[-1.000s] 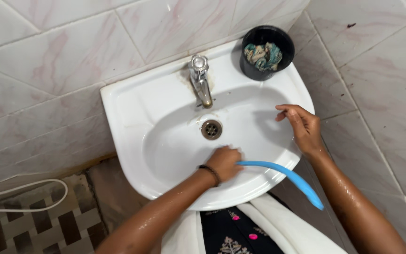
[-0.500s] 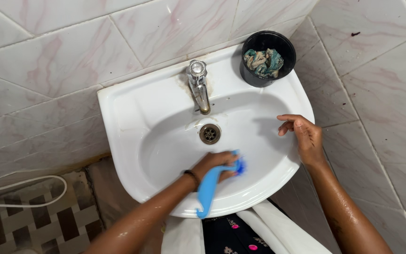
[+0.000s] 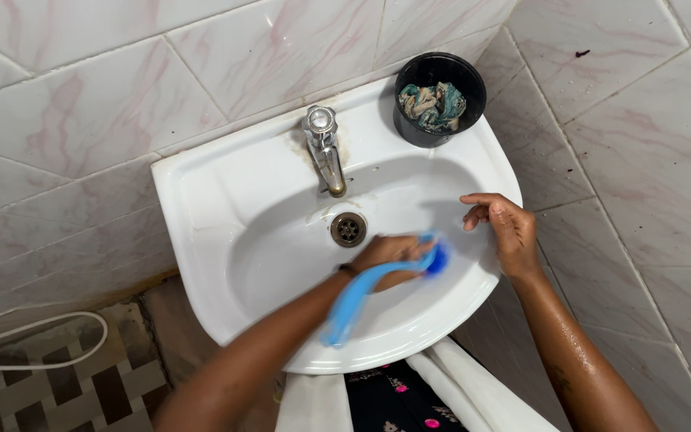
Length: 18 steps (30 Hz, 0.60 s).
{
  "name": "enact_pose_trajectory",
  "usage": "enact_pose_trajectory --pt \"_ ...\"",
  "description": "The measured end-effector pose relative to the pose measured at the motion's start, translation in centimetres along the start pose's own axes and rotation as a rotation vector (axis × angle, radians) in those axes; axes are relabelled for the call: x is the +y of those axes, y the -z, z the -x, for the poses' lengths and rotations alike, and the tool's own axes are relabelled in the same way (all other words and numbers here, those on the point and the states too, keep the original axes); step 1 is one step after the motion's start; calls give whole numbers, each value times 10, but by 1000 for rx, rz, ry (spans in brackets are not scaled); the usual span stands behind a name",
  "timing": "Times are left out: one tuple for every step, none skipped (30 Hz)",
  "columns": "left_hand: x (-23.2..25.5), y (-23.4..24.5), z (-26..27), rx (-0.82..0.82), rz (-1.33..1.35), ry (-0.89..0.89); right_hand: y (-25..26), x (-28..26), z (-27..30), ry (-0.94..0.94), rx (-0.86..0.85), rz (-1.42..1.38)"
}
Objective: The person washes their hands at a white sink, then uses a blue scrub brush to clean the sink basin and faucet area. They rinse the brush and their hands under running water before turning off the tap.
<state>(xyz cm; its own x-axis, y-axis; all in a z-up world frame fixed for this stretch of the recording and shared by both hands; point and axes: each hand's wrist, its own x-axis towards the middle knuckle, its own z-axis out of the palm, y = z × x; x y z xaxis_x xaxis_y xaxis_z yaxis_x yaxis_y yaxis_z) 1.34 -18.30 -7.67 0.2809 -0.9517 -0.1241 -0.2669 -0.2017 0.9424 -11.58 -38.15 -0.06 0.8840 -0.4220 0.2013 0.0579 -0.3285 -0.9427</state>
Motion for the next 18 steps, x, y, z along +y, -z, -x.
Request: enact_pose_trajectory --pt "-9 21 29 -190 -105 118 0 0 0 -2 -1 5" --pt "-17 51 62 -247 37 18 1 -1 0 -5 2 11" --pt "-20 70 82 -303 180 -82 0 -2 -2 0 -3 12" --pt "-19 72 82 -294 148 -65 0 -2 -3 6 -7 14" --pt "-19 73 83 -285 117 -48 0 -3 -5 12 -11 16" --pt "-19 73 83 -273 87 -30 -1 -4 -5 2 -15 24" --pt "-15 56 64 -248 -51 93 -1 -5 -6 -8 -19 32" --pt "-7 30 35 -221 -189 218 -2 -7 -6 -17 -23 39" --pt "2 11 14 -57 36 37 -3 -8 -5 -19 -25 45" --pt "9 -2 -4 106 260 -147 -2 -9 -4 -21 -25 53" --pt "16 -13 -18 178 222 -117 -2 -9 -4 -23 -25 61" --pt "20 -18 -27 252 185 -88 -2 -9 -3 -18 -25 51" --pt "14 -11 -24 116 187 -118 -3 -9 -3 -12 -24 41" --pt "3 2 -13 -16 190 -146 -4 -8 -2 -7 -29 30" --pt "-10 16 1 -148 193 -174 -3 -8 0 -10 -27 42" --pt "-25 32 20 -283 -136 -145 -3 -8 1 -12 -23 52" --pt "-42 52 45 -413 -466 -111 -3 -8 0 -13 -18 63" --pt "-62 78 75 -383 -247 -63 -3 -7 -1 -10 -17 54"
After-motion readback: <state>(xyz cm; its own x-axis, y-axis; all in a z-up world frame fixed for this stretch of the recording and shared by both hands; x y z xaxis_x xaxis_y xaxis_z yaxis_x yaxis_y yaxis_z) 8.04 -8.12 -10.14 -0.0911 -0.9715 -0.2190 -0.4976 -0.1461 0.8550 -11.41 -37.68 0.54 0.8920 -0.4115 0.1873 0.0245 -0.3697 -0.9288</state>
